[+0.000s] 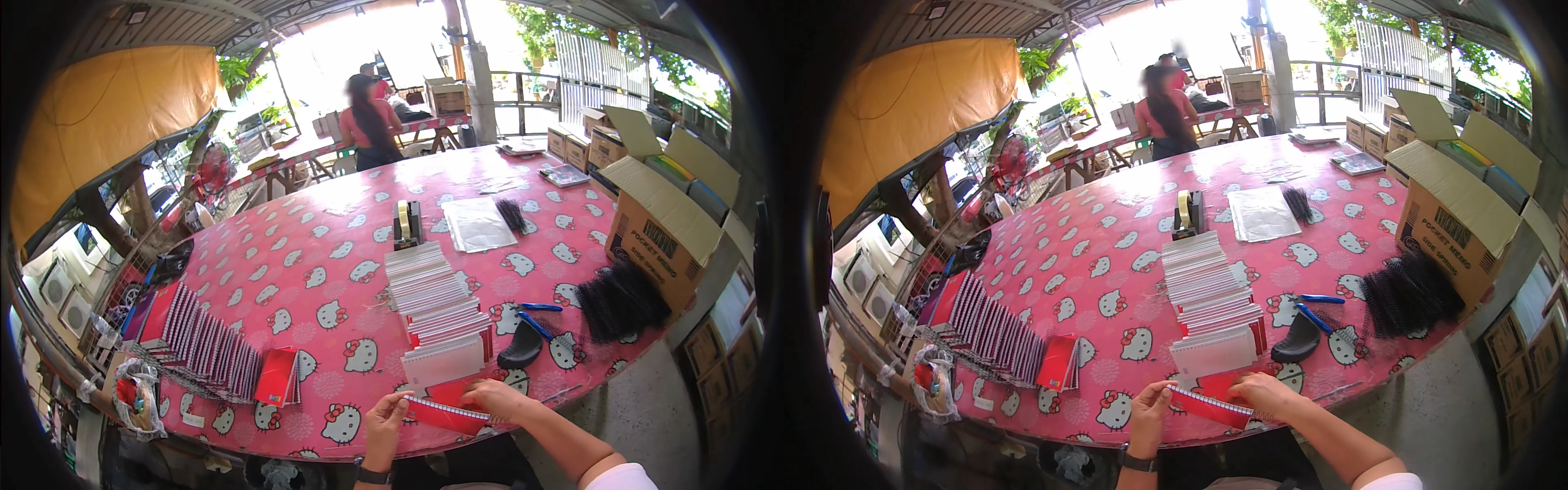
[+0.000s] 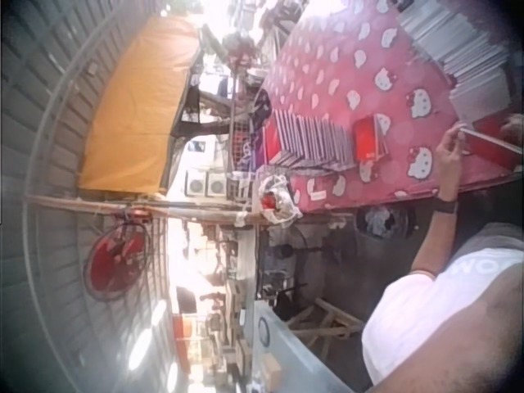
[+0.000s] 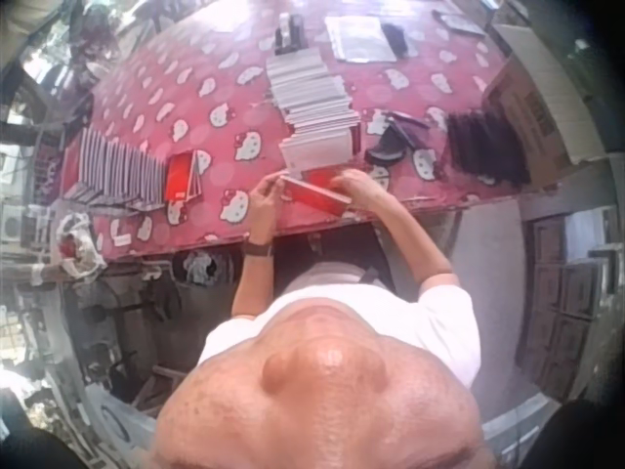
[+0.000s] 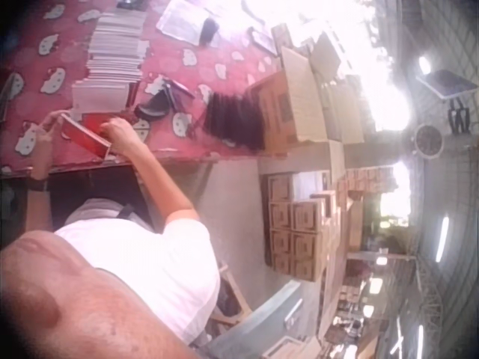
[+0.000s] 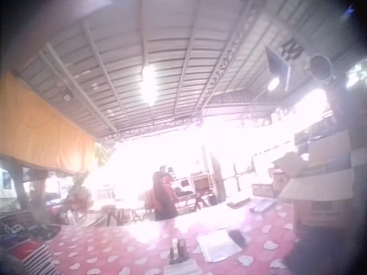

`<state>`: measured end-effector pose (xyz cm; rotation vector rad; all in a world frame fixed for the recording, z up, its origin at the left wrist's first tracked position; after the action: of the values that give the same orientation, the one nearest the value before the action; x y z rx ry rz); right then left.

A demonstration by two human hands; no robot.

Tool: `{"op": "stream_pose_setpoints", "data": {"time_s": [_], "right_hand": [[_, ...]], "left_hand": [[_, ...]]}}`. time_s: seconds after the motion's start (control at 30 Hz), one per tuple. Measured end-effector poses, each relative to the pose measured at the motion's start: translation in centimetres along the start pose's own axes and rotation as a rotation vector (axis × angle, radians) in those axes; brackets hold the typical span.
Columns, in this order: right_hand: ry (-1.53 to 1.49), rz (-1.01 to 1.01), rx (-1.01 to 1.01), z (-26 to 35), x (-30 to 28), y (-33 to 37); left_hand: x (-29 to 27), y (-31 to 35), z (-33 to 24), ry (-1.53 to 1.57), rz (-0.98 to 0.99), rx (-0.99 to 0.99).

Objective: The person assembles small red spiral-bound notebooks at a table. They pick up a notebook, insert a black spiral binding, and use a handheld binding tool to secure it. The finished notebooks are stacked on the table.

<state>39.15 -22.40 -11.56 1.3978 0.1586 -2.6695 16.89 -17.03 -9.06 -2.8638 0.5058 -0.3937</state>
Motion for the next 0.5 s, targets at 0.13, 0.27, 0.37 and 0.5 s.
{"op": "stream_pose_setpoints", "data": {"time_s": [0.13, 0.27, 0.37, 0.5], "right_hand": [[0.205, -0.148, -0.087, 0.8, -0.7, 0.8], [0.139, -0.238, -0.052, -0.2, -0.5, 0.2], [0.317, -0.279, -0.036, -0.8, 0.1, -0.7], [0.150, -0.221, 0.024, -1.2, -1.2, 1.0]], "left_hand": [[-0.4, 0.0, 0.8, -0.003, -0.013, 0.004], [0.7, 0.0, 1.0, -0.009, -0.033, -0.022], [0.5, 0.1, 1.0, 0.010, -0.044, -0.015], [0.6, 0.6, -0.1, -0.241, 0.108, 0.027]]}}
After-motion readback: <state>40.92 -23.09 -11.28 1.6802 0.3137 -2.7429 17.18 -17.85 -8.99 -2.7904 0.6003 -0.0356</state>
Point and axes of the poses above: each hand's wrist, its own y-axis away from the middle knuckle, its own x-axis out of the palm, z = x × y, the point moved 2 cm from there along -y, towards the middle knuckle, and after that the axes turned 13 degrees about x, right-handed, at the moved point
